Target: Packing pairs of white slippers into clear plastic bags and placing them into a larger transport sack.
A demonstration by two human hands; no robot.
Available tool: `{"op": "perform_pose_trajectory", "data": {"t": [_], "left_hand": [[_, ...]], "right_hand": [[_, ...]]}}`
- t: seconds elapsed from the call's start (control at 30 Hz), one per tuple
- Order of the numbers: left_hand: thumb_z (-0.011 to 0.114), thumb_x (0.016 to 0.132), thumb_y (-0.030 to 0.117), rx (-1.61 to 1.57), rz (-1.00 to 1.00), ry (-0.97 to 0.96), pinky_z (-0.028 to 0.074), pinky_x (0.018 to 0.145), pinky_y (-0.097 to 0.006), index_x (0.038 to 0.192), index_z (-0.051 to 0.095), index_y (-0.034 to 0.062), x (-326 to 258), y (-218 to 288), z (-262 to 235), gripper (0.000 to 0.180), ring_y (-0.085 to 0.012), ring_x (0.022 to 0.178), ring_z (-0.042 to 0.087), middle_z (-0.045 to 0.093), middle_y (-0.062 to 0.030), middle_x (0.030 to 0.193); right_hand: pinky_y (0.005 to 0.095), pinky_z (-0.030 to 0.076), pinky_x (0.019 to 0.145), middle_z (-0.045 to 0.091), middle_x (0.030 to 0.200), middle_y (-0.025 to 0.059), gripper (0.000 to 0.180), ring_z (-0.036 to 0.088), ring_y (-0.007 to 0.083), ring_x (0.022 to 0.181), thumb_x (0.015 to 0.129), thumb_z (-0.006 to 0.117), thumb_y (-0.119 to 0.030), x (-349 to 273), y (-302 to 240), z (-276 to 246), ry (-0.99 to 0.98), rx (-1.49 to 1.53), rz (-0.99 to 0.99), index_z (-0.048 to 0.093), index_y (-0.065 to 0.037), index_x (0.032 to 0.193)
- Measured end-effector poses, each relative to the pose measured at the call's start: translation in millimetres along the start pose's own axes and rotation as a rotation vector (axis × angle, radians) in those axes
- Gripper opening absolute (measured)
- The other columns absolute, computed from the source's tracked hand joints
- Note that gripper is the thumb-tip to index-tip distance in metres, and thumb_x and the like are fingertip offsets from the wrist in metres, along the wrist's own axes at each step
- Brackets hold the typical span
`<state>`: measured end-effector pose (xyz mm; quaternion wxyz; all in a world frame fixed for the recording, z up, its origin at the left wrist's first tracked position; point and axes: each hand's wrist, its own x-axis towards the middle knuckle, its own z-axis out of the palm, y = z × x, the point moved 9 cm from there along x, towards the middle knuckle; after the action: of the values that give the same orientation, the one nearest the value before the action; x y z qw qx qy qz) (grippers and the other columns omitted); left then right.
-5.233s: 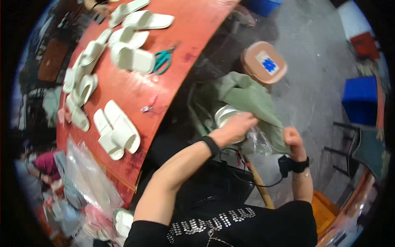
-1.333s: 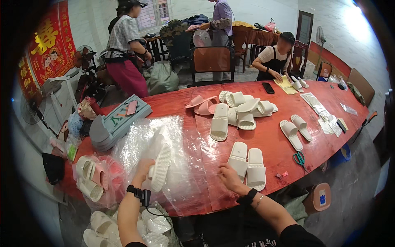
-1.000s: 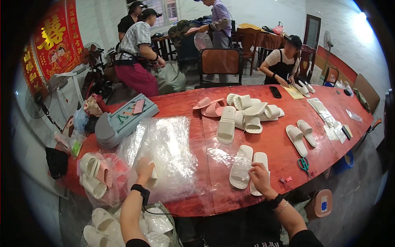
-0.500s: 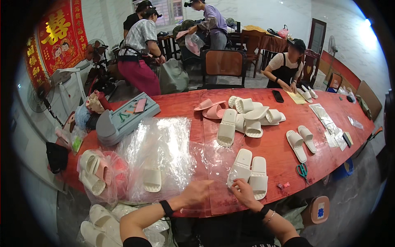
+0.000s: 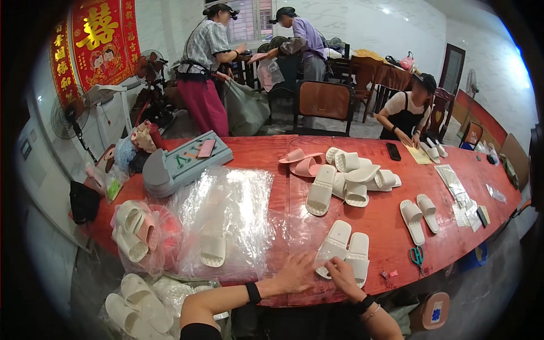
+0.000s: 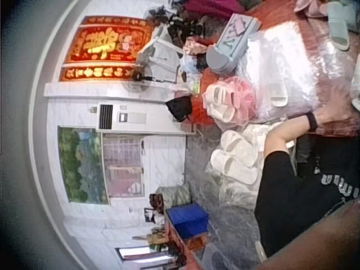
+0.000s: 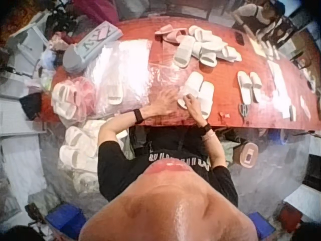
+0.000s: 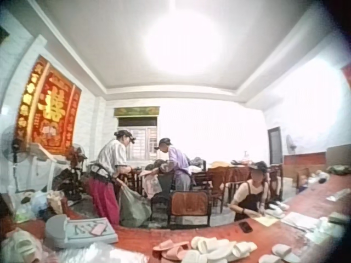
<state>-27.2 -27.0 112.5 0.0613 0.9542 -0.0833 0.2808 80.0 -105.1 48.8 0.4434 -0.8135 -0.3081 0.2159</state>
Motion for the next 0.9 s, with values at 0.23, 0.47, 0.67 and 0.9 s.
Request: {"op": "perform_pose_trajectory", "data": {"t": [0.23,0.47,0.67,0.9], "left_hand": [[0.055,0.069,0.008,-0.210,-0.300,-0.188,0.045,0.061,-0.038,0.131,0.034,0.0091,-13,-54,22,0.065,-0.0279,0.069,0.059,0.059,-0.0127,0.084],[0.056,0.070,0.009,-0.268,-0.288,-0.173,0.044,0.057,-0.039,0.131,0.034,0.0110,-12,-56,20,0.065,-0.0284,0.066,0.058,0.058,-0.0114,0.073],[0.051,0.071,0.006,-0.323,-0.317,-0.231,0.045,0.058,-0.041,0.124,0.044,0.0135,-39,-64,15,0.053,-0.0307,0.066,0.058,0.059,-0.0150,0.072],[0.059,0.079,0.034,-0.711,-0.313,-1.005,0.045,0.073,-0.038,0.125,0.042,0.0080,-71,-50,71,0.056,-0.0309,0.087,0.058,0.060,-0.0192,0.097]], "right_hand": [[0.0402,0.042,0.075,0.057,0.103,0.0154,0.027,0.056,0.0270,0.088,0.082,0.055,-0.029,2,-27,3,-0.074,-0.216,-0.058,0.057,-0.005,0.092],[0.0570,0.015,0.099,0.027,0.140,0.0063,0.027,0.025,0.0299,0.126,0.067,0.061,-0.023,-74,-97,51,-0.023,-0.852,-0.989,0.058,-0.021,0.094],[0.0544,0.031,0.092,0.037,0.133,0.0069,0.032,0.038,0.0260,0.118,0.070,0.059,-0.019,-50,-60,31,0.037,-1.022,-0.658,0.056,-0.019,0.102],[0.0375,0.048,0.066,0.057,0.100,0.0100,0.030,0.058,0.0287,0.083,0.073,0.052,-0.005,-43,-11,62,-0.220,-0.445,-0.573,0.056,-0.008,0.103]]}}
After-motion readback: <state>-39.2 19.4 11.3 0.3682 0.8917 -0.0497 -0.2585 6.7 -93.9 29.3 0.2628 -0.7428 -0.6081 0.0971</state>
